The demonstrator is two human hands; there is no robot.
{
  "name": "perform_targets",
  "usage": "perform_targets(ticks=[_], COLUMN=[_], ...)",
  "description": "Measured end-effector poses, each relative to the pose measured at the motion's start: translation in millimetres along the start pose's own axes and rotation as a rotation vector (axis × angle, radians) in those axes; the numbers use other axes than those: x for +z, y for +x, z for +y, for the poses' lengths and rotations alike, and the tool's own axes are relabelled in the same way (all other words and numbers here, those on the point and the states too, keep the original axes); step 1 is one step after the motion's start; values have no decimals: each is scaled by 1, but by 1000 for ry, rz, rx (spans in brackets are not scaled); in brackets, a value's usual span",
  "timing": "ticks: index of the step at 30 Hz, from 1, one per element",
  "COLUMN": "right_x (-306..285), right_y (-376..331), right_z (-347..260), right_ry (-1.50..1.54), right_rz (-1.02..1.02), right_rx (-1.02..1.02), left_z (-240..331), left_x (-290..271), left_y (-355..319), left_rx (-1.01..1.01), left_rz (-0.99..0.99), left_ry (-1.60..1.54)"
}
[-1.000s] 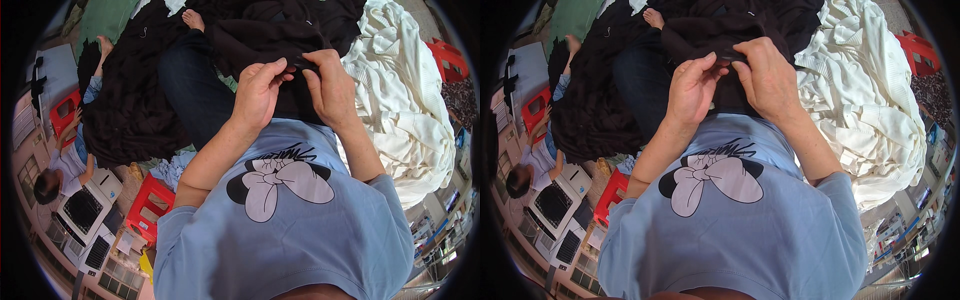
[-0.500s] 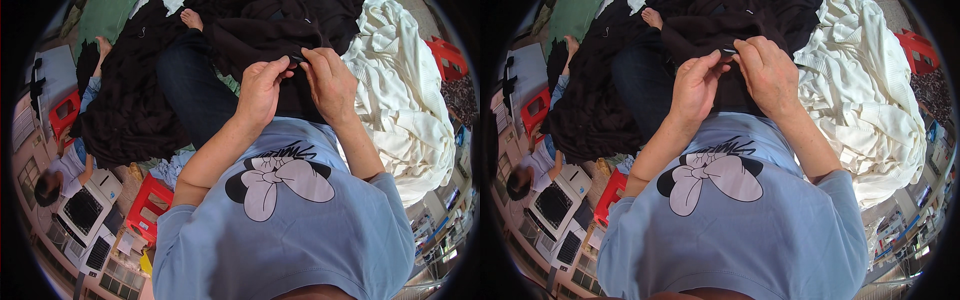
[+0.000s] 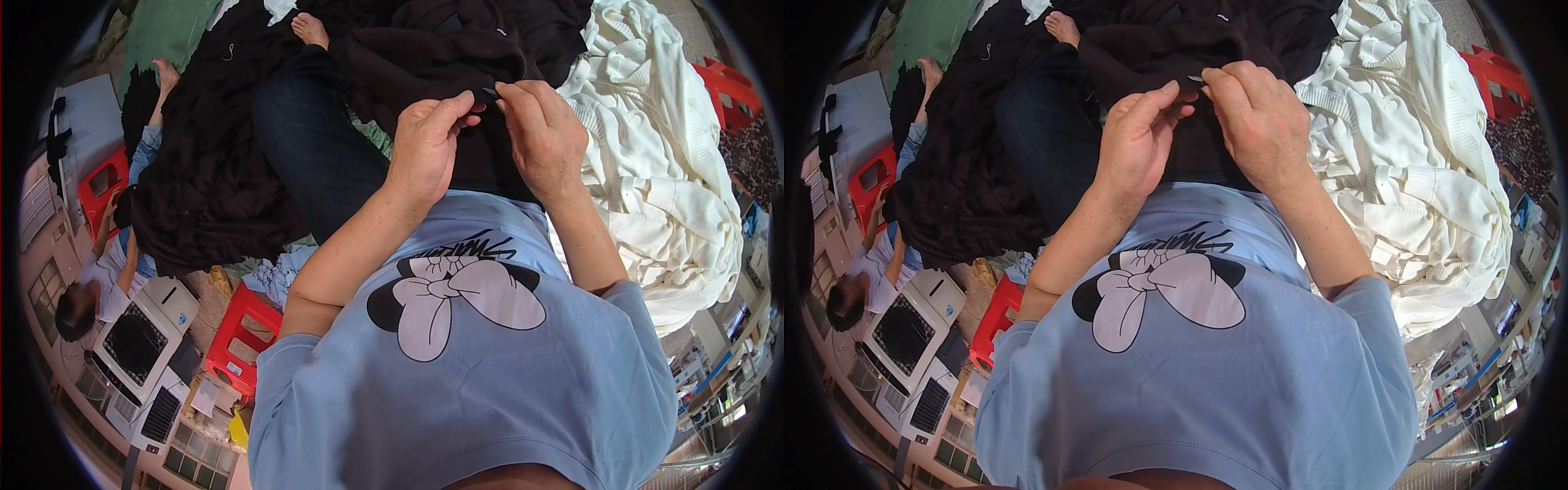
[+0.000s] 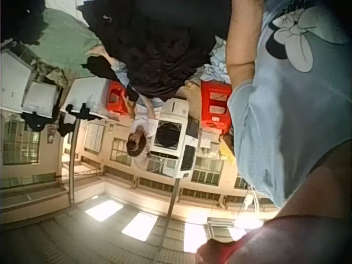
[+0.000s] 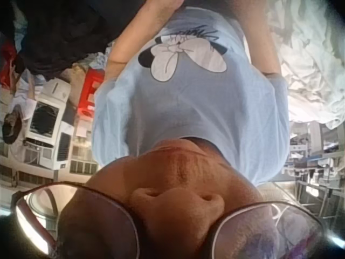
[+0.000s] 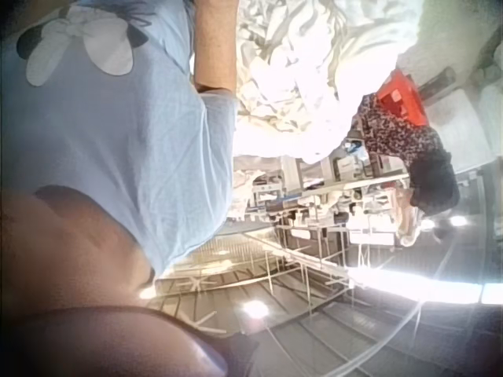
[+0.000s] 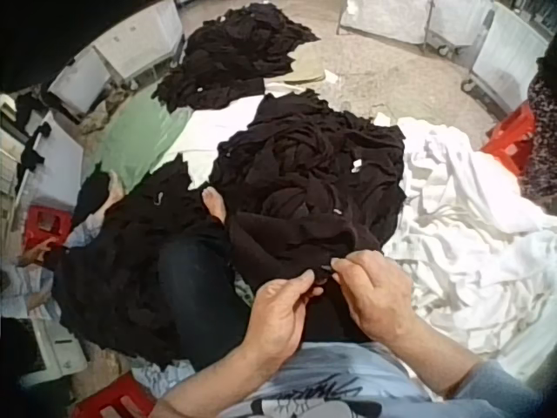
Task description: The recorder is inspecting and sorting black garments, specifically checking buttons and tags.
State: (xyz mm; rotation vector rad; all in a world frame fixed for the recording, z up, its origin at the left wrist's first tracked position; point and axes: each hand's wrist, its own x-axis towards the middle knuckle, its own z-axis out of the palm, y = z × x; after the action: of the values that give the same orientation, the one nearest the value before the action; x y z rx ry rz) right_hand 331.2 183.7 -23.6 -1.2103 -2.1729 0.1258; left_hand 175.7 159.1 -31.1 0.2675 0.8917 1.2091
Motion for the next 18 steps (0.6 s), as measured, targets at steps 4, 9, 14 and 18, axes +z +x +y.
perform_targets(ticks=[4,9,14,18], right_x=[-1,-1,0,-4], right_y=[0,-1,-4,-3], right_z=[0,-1,3,4], right_ry=[3,-12,18,114], right_rz=[-2,-17,-45,-84], right_rx=[25,16,87,217], left_z=[-2,-5,-6,-6], left_x=[-3,-5,-6,-6], left_y=[1,2,2,2], left_rx=[8,18,4,3], left_rz=[-13,-37,-26,-21], left_ry=[21,29,52,42])
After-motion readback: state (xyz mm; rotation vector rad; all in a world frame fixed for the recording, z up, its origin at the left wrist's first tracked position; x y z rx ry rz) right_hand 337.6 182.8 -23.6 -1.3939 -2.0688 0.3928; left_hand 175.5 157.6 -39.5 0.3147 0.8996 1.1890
